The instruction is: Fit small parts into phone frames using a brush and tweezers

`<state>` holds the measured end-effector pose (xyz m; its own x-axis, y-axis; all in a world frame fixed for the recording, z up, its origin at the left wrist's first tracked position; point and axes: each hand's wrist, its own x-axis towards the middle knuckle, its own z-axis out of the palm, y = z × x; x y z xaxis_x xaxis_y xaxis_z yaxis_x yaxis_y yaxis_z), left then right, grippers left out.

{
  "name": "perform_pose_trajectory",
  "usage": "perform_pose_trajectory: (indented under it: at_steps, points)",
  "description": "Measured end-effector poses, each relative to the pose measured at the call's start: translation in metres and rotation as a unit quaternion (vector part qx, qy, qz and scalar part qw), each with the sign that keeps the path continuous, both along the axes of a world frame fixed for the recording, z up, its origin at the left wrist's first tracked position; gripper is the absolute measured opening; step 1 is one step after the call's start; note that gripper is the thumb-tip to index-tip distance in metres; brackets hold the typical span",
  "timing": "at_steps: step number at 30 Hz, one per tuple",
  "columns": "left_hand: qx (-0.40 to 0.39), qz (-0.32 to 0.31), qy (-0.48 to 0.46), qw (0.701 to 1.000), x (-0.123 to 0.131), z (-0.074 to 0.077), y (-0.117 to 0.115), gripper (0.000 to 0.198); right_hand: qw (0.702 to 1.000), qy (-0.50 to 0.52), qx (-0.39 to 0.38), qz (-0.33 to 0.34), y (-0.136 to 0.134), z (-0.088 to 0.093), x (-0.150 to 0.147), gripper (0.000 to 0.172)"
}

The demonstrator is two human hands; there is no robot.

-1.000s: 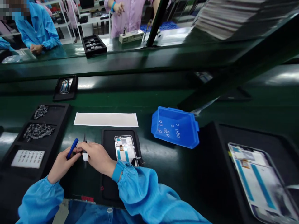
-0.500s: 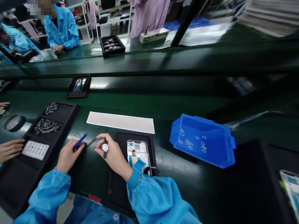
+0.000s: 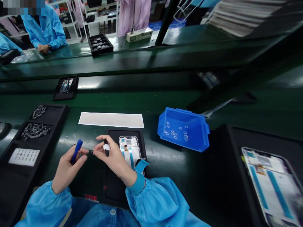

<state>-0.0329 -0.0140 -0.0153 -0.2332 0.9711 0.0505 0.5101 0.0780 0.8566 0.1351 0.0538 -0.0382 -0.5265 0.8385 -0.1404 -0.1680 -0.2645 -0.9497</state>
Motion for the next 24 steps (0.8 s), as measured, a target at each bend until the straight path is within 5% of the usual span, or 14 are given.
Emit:
perform_pose_trajectory:
  at_steps: [7,14,19,21,24]
  points:
    - [-0.039,-0.009,-0.041,0.998,0.016,-0.003,0.012,0.018,0.996,-0.021,0.089,-0.024,-0.006,0.002,0.008,0.036]
    - [-0.19,0.004,-0.299,0.935,0.02,-0.012,0.013,0.048,0.996,0.045,0.071,-0.018,-0.01,0.003,0.011,0.037]
    - [-0.195,0.001,-0.337,0.921,0.024,-0.015,0.01,0.056,0.997,0.069,0.037,-0.021,-0.012,0.003,0.013,0.035]
    - [-0.154,0.028,-0.323,0.933,0.023,-0.016,0.01,0.055,0.996,0.085,0.014,-0.019,-0.011,0.001,0.014,0.038]
    - [0.048,0.135,-0.288,0.947,0.019,-0.015,0.012,0.054,0.994,0.104,-0.001,-0.012,-0.009,-0.003,0.015,0.041]
